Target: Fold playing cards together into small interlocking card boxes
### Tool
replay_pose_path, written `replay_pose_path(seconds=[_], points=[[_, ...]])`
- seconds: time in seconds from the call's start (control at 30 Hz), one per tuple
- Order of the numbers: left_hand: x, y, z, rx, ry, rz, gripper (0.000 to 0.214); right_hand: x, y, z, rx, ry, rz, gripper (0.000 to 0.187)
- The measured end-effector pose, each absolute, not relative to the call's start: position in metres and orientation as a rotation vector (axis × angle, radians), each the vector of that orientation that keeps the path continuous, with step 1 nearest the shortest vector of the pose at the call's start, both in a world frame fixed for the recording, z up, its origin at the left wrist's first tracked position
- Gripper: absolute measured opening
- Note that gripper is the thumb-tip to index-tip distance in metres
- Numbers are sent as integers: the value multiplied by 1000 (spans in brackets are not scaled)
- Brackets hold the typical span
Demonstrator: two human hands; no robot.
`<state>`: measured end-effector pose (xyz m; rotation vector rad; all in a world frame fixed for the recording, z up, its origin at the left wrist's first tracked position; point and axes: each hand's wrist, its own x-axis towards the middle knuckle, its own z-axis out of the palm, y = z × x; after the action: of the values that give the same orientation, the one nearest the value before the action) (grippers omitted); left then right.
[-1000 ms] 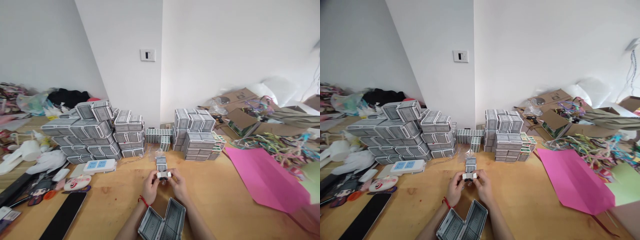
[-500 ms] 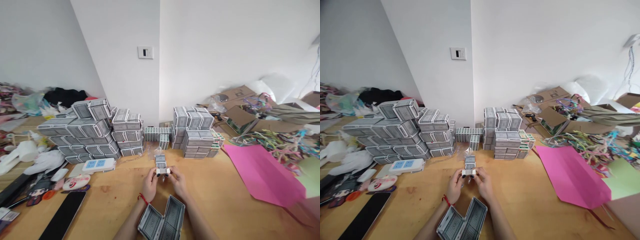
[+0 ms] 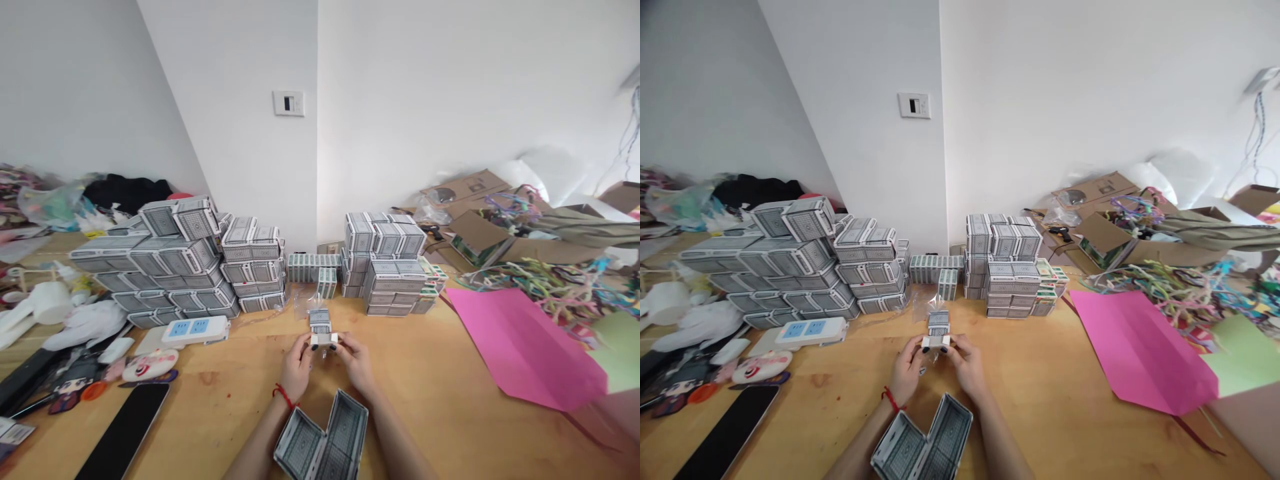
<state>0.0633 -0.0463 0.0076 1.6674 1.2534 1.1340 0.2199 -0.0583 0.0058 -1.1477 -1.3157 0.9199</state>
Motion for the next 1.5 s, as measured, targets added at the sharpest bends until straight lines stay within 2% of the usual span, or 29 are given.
replay_pose_path(seconds=[0.4, 0.7, 0.9, 1.0, 1.4, 1.5], points=[[48, -39, 30, 1507, 1388, 1346, 37, 222, -54, 2, -1087, -1134, 1061, 28], [8, -11, 78, 1938, 1450, 1300, 40, 221, -53, 3, -1084, -1142, 1071, 29], [-18, 12, 55, 2219, 1784, 989, 26, 221, -52, -1, -1101, -1142, 1056, 33], [-27, 13, 38, 2258, 1783, 889, 23, 221, -52, 0, -1098, -1164, 1034, 31], [-21, -1, 37, 2295, 1753, 893, 16, 219, -51, -9, -1199, -1252, 964, 35], [-19, -4, 37, 2291, 1827, 881, 25, 218, -52, -8, -1214, -1279, 947, 35]])
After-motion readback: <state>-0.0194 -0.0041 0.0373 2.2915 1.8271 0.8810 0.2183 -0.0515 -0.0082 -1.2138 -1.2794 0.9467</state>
